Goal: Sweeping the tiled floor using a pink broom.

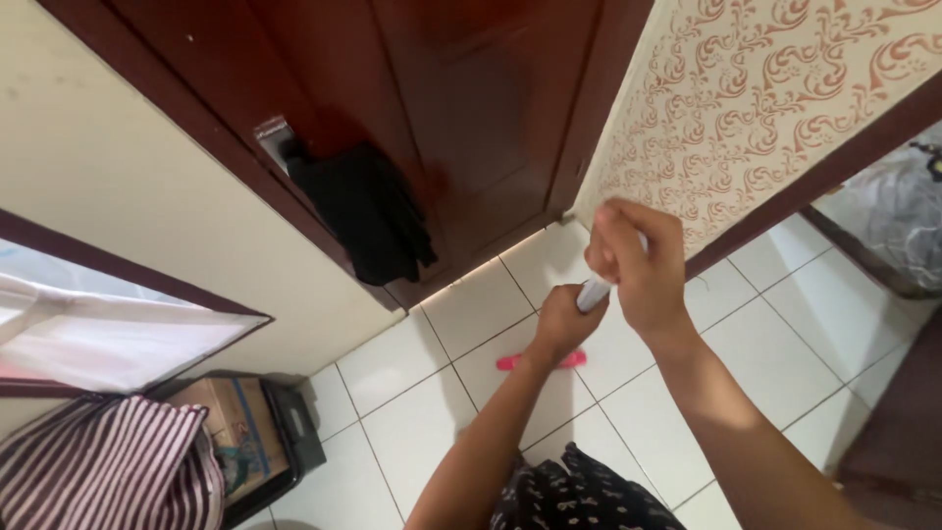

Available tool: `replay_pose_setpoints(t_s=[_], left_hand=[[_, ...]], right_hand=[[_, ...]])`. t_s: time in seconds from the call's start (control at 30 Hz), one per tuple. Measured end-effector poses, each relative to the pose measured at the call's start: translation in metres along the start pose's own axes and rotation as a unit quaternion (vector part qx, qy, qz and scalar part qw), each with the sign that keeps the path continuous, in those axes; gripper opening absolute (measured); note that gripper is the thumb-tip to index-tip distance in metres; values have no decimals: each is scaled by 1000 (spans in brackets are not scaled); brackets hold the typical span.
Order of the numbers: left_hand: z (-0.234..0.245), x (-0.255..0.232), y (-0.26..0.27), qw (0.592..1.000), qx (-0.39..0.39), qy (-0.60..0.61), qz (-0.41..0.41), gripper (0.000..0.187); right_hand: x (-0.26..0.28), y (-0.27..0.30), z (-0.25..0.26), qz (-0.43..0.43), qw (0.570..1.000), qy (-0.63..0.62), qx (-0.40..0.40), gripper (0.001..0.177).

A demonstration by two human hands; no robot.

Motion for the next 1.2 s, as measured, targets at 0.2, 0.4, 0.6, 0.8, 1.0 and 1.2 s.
replay_pose_setpoints(t_s=[0.2, 0.4, 0.6, 0.8, 1.0, 1.2], left_hand=[[32, 35, -15, 997, 43, 60, -9, 19], [53, 73, -45, 994, 78, 32, -66, 18], [88, 66, -80, 993, 112, -22, -26, 22], [108, 81, -106, 994, 102, -38, -17, 19], [121, 115, -122, 989, 139, 17, -51, 17], [128, 112, -127, 978, 202, 9, -56, 17]], right_hand=[[-21, 2, -29, 82, 997, -4, 12, 22], [-39, -17, -40, 72, 997, 23, 10, 52], [-55, -49, -48, 52, 998, 2, -16, 53], [-76, -70, -55, 44, 999, 3, -29, 51], [-91, -83, -63, 57, 998, -12, -1, 51], [-79, -83, -66, 66, 997, 39, -14, 46]])
Point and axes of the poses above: each hand's wrist, its own y-axis away from the middle knuckle, its own z-axis out of the back of the hand, x = y × z, the point moved 2 cm from there along -y, towards the middle knuckle, and after that the axes turned 3 degrees about -z, right-handed, at the moved point
